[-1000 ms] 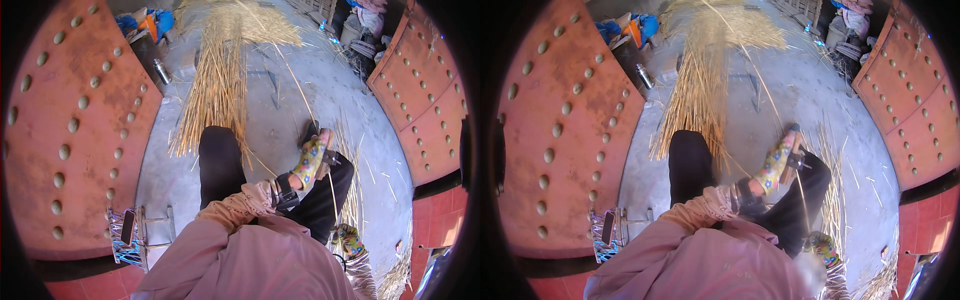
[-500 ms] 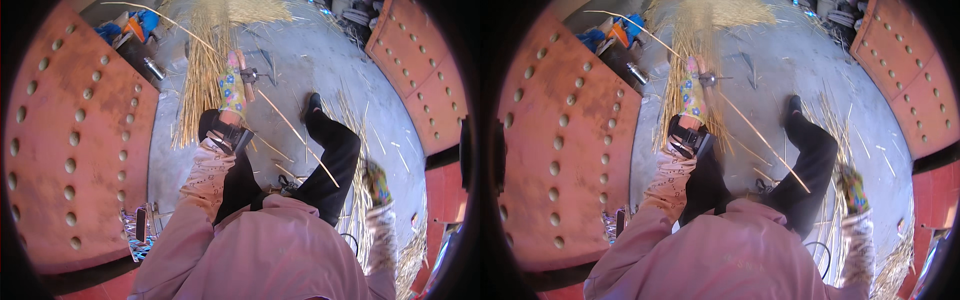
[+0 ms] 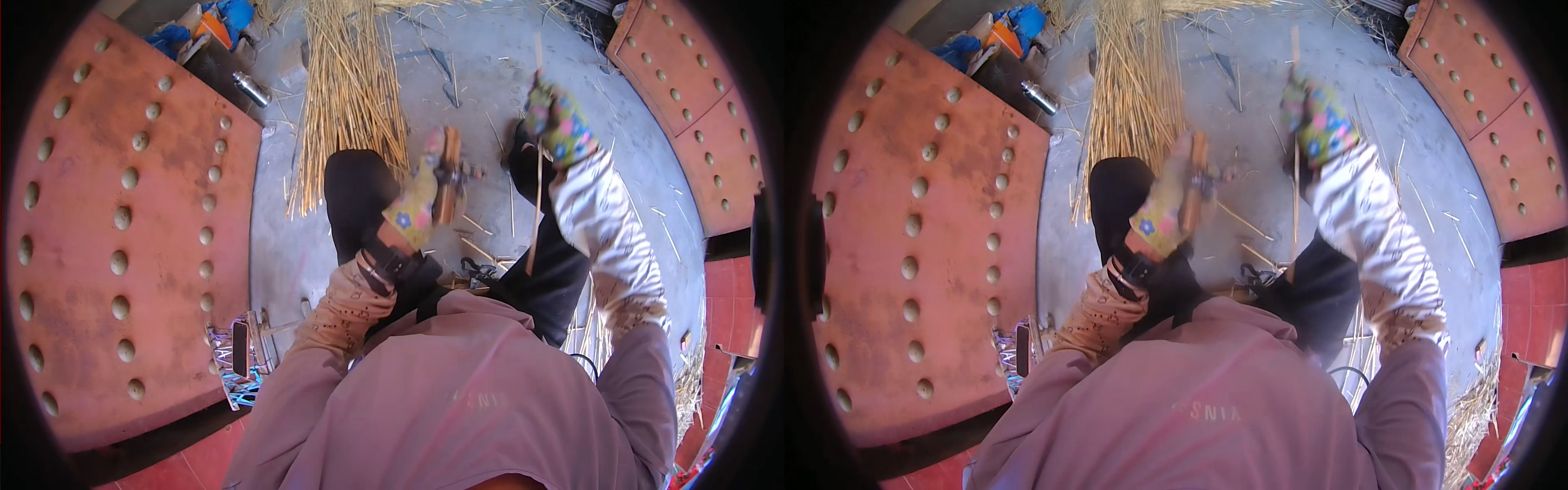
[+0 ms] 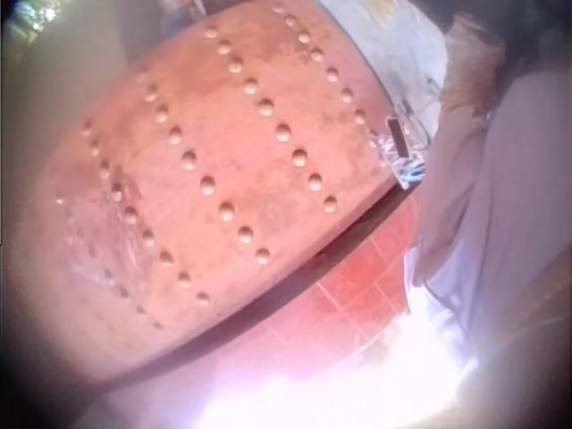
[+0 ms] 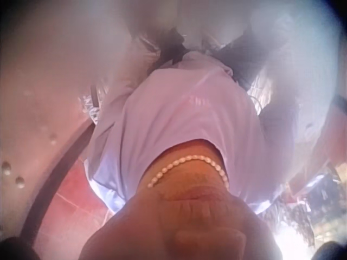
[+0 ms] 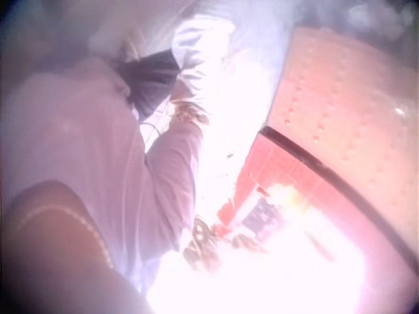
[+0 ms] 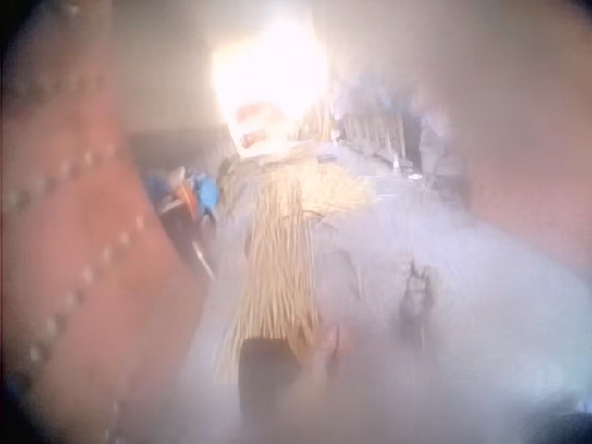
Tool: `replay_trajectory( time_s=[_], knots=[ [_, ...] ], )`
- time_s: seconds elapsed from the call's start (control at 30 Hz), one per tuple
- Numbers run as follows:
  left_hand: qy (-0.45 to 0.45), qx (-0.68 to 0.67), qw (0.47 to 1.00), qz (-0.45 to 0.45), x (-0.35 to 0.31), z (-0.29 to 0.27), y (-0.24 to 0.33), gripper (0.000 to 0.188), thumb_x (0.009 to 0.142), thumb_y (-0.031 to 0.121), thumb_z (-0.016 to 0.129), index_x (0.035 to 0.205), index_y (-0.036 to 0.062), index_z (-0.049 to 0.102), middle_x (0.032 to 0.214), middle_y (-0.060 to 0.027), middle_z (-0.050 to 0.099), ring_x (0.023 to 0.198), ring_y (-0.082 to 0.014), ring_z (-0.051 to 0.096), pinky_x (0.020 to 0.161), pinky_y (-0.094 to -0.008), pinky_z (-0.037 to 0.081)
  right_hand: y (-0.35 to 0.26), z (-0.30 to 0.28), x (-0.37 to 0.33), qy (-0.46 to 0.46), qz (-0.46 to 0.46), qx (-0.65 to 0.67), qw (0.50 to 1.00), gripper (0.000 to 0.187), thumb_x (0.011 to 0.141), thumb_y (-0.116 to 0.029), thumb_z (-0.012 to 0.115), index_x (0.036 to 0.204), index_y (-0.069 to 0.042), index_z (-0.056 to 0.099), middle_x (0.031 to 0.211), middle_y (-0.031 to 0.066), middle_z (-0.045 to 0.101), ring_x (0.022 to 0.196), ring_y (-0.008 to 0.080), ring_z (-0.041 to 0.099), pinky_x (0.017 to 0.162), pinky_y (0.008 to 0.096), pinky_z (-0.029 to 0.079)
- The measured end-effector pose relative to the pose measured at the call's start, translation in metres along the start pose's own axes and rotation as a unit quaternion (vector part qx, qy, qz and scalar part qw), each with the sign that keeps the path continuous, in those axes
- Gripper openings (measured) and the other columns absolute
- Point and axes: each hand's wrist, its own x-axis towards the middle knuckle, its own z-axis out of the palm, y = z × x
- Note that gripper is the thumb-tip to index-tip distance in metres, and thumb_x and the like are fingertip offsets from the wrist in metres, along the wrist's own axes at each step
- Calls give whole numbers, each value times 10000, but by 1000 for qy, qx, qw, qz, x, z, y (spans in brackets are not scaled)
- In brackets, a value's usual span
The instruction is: Stripping thin layers from long bamboo stalks using a handheld wooden stripping tool.
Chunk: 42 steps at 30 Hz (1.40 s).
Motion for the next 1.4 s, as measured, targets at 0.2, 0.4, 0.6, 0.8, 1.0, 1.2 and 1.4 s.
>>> replay_trajectory(
  time_s=[0.2,0.4,0.6,0.8,1.0,1.2,1.4],
  knots=[
    [-69,38,982,-173,-38,-3,-26,414,758,524,474,752,112,515,579,12,448,514,-82,429,473,-204,350,-36,14,40,-37,-36,124,991,290,867,-225,385,971,28,478,495,-48,231,400,63,210,373,213,193],
    [-116,31,977,-176,-60,-1,-11,503,754,565,435,630,79,472,525,3,435,409,-93,430,378,-197,355,-8,15,45,9,-82,106,991,303,870,-233,381,967,40,470,502,-49,235,408,69,214,383,216,204],
    [-87,5,984,-154,-35,-7,-24,509,747,580,430,630,86,472,518,4,432,395,-95,418,369,-208,344,49,13,44,-34,-28,89,995,254,869,-240,369,673,-79,366,511,-35,287,409,87,276,379,237,253],
    [8,-24,995,-100,-7,0,-11,449,732,563,475,688,116,496,540,16,458,439,-92,431,393,-218,345,67,28,12,-181,76,-43,980,211,855,-228,417,931,-39,469,700,25,469,579,119,432,545,256,389],
    [56,-43,997,1,34,-1,17,470,734,571,460,711,105,516,553,-6,488,411,-106,457,369,-247,380,83,-83,16,-77,-99,-528,840,281,828,-226,451,1067,-80,424,843,30,524,733,132,506,626,268,419],
    [97,-151,983,33,67,31,2,451,732,537,496,692,88,500,579,-32,516,428,-116,483,362,-236,374,111,-2,-77,18,33,-239,970,198,810,-239,505,810,-43,537,554,-1,444,429,94,428,400,221,355],
    [119,-245,956,108,115,12,26,437,787,503,431,711,82,518,575,-19,495,498,-116,470,465,-237,381,118,-73,-119,-55,-10,-260,964,110,737,-87,453,731,-24,544,504,-13,409,350,101,331,334,211,240]
  ],
)
